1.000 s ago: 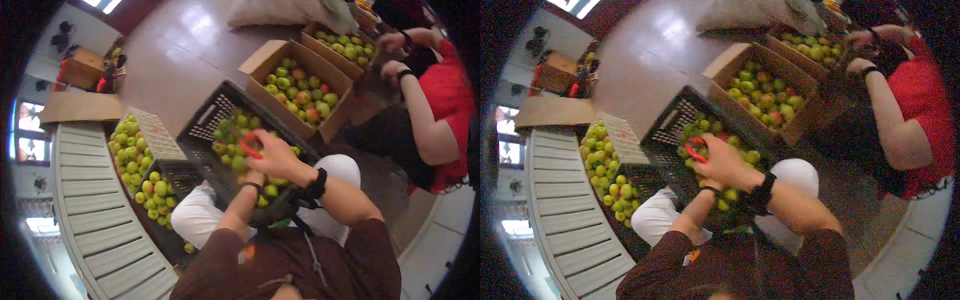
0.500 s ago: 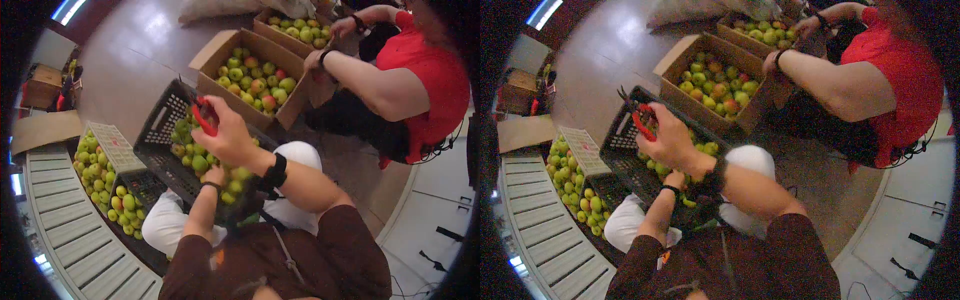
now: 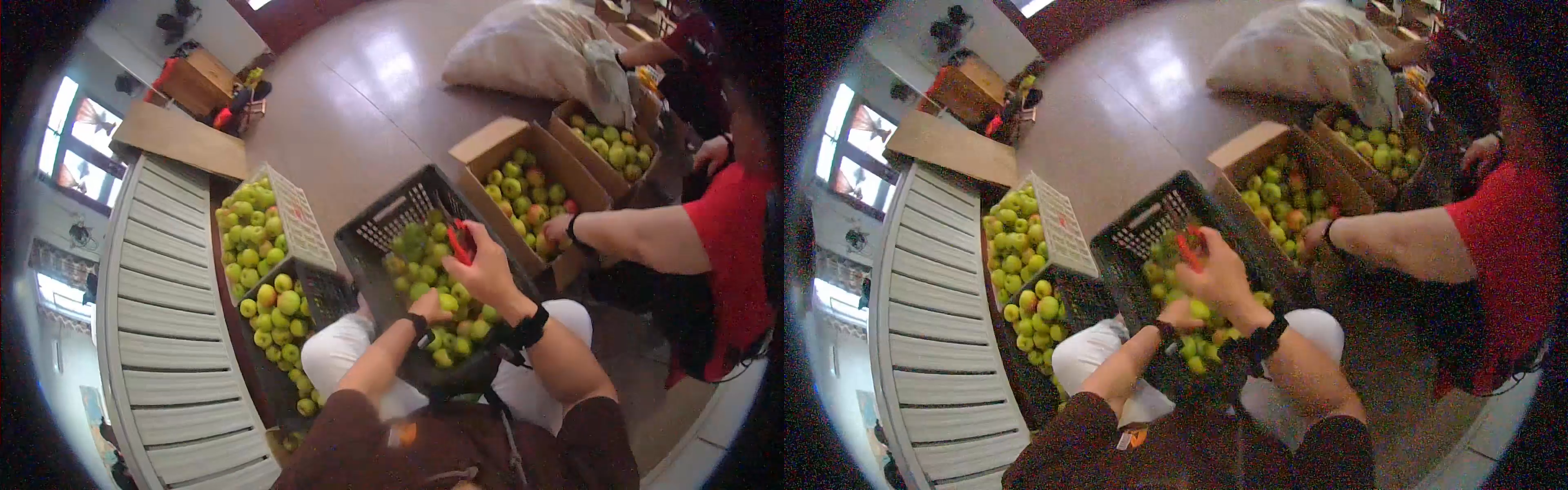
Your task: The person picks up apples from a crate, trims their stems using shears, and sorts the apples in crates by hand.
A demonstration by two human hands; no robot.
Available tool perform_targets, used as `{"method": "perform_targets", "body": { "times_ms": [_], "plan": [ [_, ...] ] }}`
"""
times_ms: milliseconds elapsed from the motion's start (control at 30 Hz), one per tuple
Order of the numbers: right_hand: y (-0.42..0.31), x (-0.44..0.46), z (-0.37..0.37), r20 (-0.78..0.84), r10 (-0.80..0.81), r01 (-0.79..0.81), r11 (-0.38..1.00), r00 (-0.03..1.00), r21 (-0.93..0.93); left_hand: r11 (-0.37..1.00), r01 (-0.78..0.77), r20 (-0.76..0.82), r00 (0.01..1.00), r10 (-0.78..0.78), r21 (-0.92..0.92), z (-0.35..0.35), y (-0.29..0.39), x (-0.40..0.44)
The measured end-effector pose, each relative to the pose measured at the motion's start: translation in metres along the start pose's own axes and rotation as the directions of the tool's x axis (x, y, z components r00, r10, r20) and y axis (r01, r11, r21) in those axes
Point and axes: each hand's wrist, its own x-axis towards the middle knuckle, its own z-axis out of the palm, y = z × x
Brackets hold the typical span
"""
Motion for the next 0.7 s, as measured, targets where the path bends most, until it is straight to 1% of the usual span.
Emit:
{"method": "perform_targets", "body": {
  "times_ms": [33,67,133,167,200,233,333,367,433,467,500,600,633,700],
  "plan": [
    [0.001,-0.001,0.003,0.009,0.022,-0.022,1.000,1.000,-0.006,0.994,-0.090,-0.058,0.995,0.087,-0.063,0.011,-0.039,0.025],
    [0.003,-0.002,0.006,0.015,0.010,-0.010,1.000,1.000,-0.025,0.984,-0.091,-0.044,0.995,0.086,-0.150,-0.017,-0.022,0.012],
    [0.006,-0.003,0.011,0.030,0.002,0.000,0.998,1.000,-0.070,0.939,-0.056,0.032,0.997,0.071,-0.340,-0.083,0.023,-0.022],
    [0.003,-0.004,0.012,0.029,-0.006,0.008,0.999,1.000,-0.051,0.902,-0.058,0.057,0.994,0.091,-0.428,-0.103,0.036,-0.034],
    [0.001,-0.006,0.012,0.030,0.001,0.001,0.998,1.000,-0.065,0.862,-0.068,0.072,0.990,0.120,-0.502,-0.123,0.047,-0.046],
    [-0.001,-0.007,0.013,0.030,0.008,-0.006,0.997,0.999,-0.078,0.777,-0.133,0.063,0.974,0.217,-0.615,-0.135,0.049,-0.051],
    [-0.001,-0.010,0.018,0.036,0.008,-0.005,0.997,0.999,-0.076,0.692,-0.210,-0.150,0.978,0.147,-0.691,-0.166,0.075,-0.090],
    [0.000,-0.012,0.019,0.040,0.002,0.000,0.998,0.999,-0.069,0.567,-0.231,-0.145,0.971,0.192,-0.790,-0.168,0.072,-0.093],
    [-0.002,-0.015,0.021,0.078,0.067,-0.065,0.998,0.995,-0.026,0.352,-0.197,-0.094,0.953,0.287,-0.915,-0.168,0.076,-0.097],
    [-0.002,-0.015,0.022,0.099,0.094,-0.094,0.996,0.991,-0.005,0.239,-0.170,-0.081,0.936,0.341,-0.956,-0.169,0.081,-0.098],
    [0.008,-0.015,0.026,0.080,0.009,-0.009,1.000,0.997,-0.007,0.205,-0.240,-0.152,0.917,0.368,-0.949,-0.168,0.088,-0.098],
    [0.010,-0.011,0.023,0.125,0.160,-0.179,0.971,0.979,0.160,0.007,-0.153,-0.140,0.924,0.356,-0.988,-0.177,0.113,-0.109],
    [0.022,-0.008,0.025,0.102,0.179,-0.190,0.975,0.979,0.112,-0.025,-0.127,-0.128,0.929,0.348,-0.992,-0.176,0.112,-0.107],
    [0.031,-0.007,0.029,0.128,0.111,-0.130,0.979,0.986,0.154,0.012,-0.108,-0.100,0.951,0.292,-0.994,-0.175,0.114,-0.107]
  ]
}}
